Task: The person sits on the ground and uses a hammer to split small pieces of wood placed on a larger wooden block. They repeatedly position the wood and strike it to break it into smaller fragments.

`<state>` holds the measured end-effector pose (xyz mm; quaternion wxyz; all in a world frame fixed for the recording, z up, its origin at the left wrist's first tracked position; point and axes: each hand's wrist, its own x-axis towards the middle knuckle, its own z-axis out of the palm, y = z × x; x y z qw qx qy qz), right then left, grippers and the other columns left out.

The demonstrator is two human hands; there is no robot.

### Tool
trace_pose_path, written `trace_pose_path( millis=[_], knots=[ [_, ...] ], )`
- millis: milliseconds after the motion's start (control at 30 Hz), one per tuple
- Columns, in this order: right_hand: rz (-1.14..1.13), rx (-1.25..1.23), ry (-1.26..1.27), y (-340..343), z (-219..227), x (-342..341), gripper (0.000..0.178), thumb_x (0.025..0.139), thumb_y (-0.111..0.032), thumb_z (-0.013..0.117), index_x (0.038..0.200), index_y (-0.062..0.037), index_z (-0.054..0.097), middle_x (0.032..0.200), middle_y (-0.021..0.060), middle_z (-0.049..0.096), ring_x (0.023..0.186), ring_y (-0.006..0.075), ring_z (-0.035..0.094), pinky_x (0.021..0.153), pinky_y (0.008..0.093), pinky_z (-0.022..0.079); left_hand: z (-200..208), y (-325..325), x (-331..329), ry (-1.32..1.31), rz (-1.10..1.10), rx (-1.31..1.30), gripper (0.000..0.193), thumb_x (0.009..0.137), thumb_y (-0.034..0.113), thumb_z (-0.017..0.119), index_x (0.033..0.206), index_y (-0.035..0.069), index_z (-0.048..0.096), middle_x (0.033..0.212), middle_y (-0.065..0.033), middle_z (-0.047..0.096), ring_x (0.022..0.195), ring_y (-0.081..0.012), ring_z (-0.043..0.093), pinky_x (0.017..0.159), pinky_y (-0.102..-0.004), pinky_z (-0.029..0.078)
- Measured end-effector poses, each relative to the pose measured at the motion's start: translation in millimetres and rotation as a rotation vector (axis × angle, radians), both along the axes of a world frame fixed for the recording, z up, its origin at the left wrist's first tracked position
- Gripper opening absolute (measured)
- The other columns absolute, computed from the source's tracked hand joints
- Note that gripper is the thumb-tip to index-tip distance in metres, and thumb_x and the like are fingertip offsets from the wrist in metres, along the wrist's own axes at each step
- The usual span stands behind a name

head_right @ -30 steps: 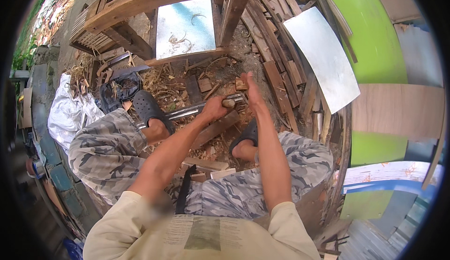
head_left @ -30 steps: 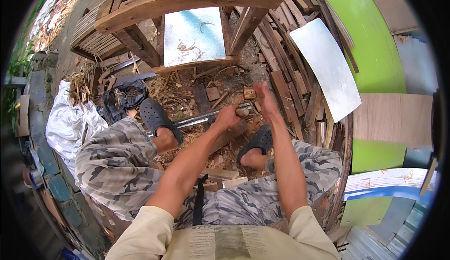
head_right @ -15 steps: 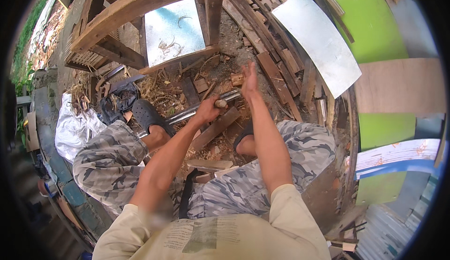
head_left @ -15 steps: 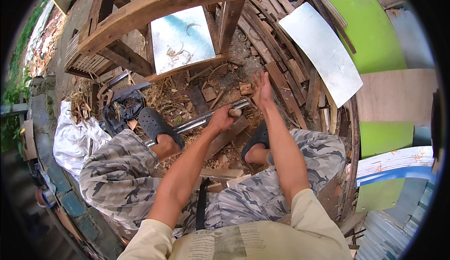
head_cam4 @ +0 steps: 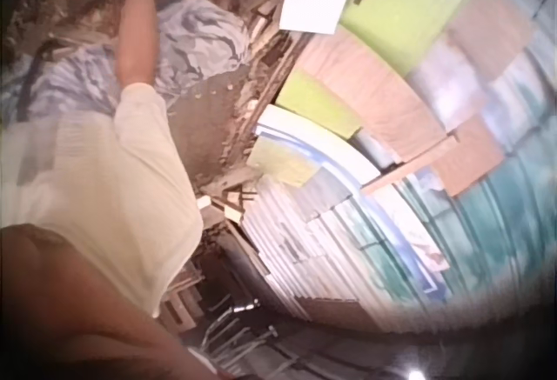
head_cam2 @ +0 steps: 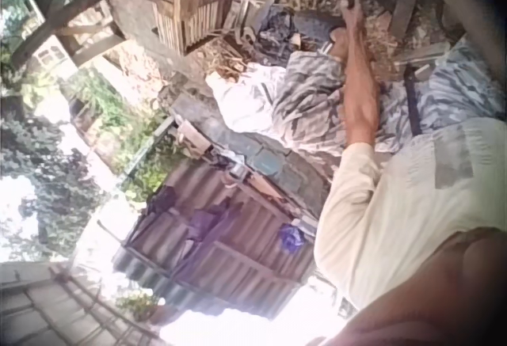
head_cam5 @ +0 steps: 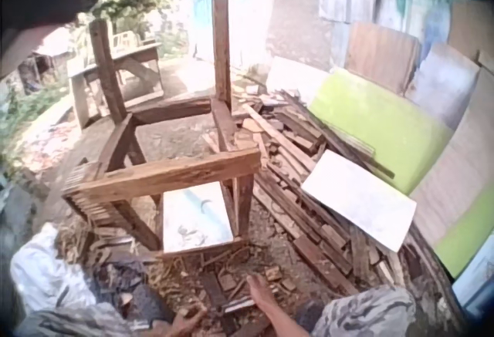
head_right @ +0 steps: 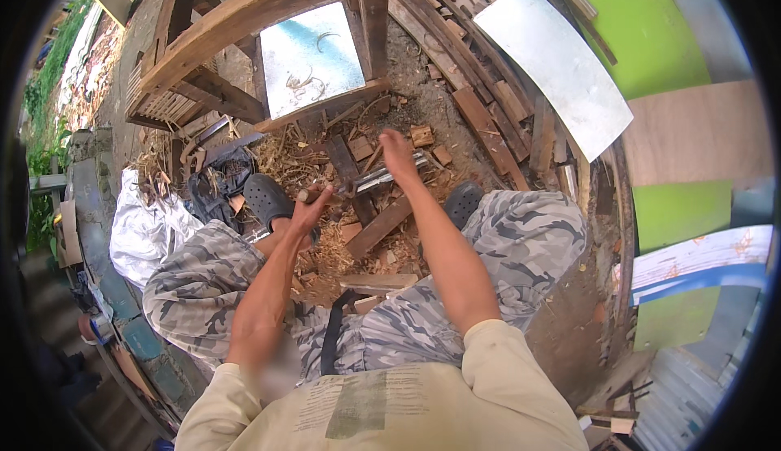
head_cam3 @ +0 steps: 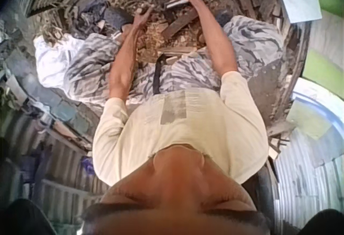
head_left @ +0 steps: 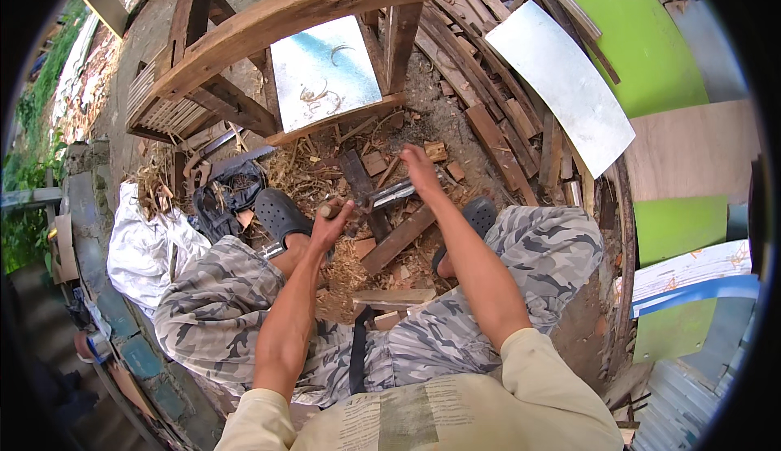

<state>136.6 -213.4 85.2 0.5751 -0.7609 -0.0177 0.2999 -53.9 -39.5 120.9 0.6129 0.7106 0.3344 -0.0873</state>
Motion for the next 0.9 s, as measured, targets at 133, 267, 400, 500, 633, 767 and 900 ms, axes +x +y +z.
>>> trace_pose_path(
  millis=[133,267,400,500,633,767,900],
  knots=[
    [-0.007,-0.306,0.506,-45,-17,-13,0.033,0.097,-0.023,0.047,0.121,-0.0012,0.055,0.094,0.0086,0.063,0.072,0.0158,0.061,0.056,0.0324,0.05,-11,-2,-8,-0.055,0.012,0.038,0.036,0.09,0.036,0.066,0.082,0.002,0.063,0.068,-0.0043,0.06,0.064,-0.0116,0.05,0.06,-0.0351,0.043],
    [0.366,-0.295,0.277,-42,-23,-71,0.029,0.093,-0.013,0.054,0.118,0.0007,0.058,0.088,0.0098,0.066,0.066,0.0175,0.063,0.056,0.033,0.052,-5,-25,11,-0.032,-0.079,0.135,0.039,0.09,0.039,0.067,0.078,0.002,0.061,0.065,-0.0057,0.057,0.062,-0.0142,0.049,0.059,-0.0355,0.043],
    [0.312,-0.091,0.629,-20,14,-103,0.039,0.092,-0.012,0.053,0.128,0.0013,0.051,0.096,0.0114,0.066,0.07,0.0196,0.065,0.058,0.035,0.052,-9,-51,26,0.022,-0.095,0.258,0.046,0.09,0.047,0.063,0.08,0.002,0.06,0.068,-0.0095,0.06,0.065,-0.0196,0.055,0.062,-0.0383,0.044],
    [0.208,0.034,0.41,-39,-8,-113,0.048,0.089,-0.016,0.056,0.134,0.0005,0.046,0.11,0.0142,0.062,0.091,0.0291,0.065,0.077,0.041,0.052,14,-81,54,0.056,-0.159,0.31,0.06,0.086,0.061,0.059,0.09,0.002,0.065,0.085,-0.0194,0.068,0.083,-0.0346,0.066,0.072,-0.0445,0.049],
    [0.456,-0.083,-0.139,-31,20,-115,0.053,0.087,-0.018,0.061,0.134,-0.0019,0.045,0.117,0.018,0.061,0.108,0.0347,0.06,0.087,0.0443,0.048,42,-81,74,0.254,-0.281,0.21,0.091,0.079,0.073,0.057,0.127,-0.003,0.053,0.114,-0.0291,0.063,0.111,-0.0419,0.061,0.093,-0.0458,0.047],
    [0.232,-0.278,-0.234,-20,12,-101,0.036,0.083,-0.019,0.069,0.112,-0.0018,0.057,0.109,0.018,0.065,0.102,0.0351,0.063,0.082,0.0433,0.048,37,-65,86,0.175,-0.531,0.153,0.119,0.072,0.081,0.057,0.15,-0.002,0.024,0.146,-0.03,0.037,0.139,-0.0389,0.034,0.113,-0.0432,0.032],
    [0.118,-0.063,-0.197,-27,20,-74,0.029,0.089,-0.033,0.069,0.092,-0.0046,0.064,0.082,0.0107,0.066,0.078,0.0211,0.063,0.073,0.0361,0.048,38,-25,86,0.008,-0.365,-0.146,0.12,0.074,0.082,0.053,0.15,-0.005,0.02,0.147,-0.0279,0.037,0.14,-0.0368,0.033,0.113,-0.047,0.031]
  ],
)
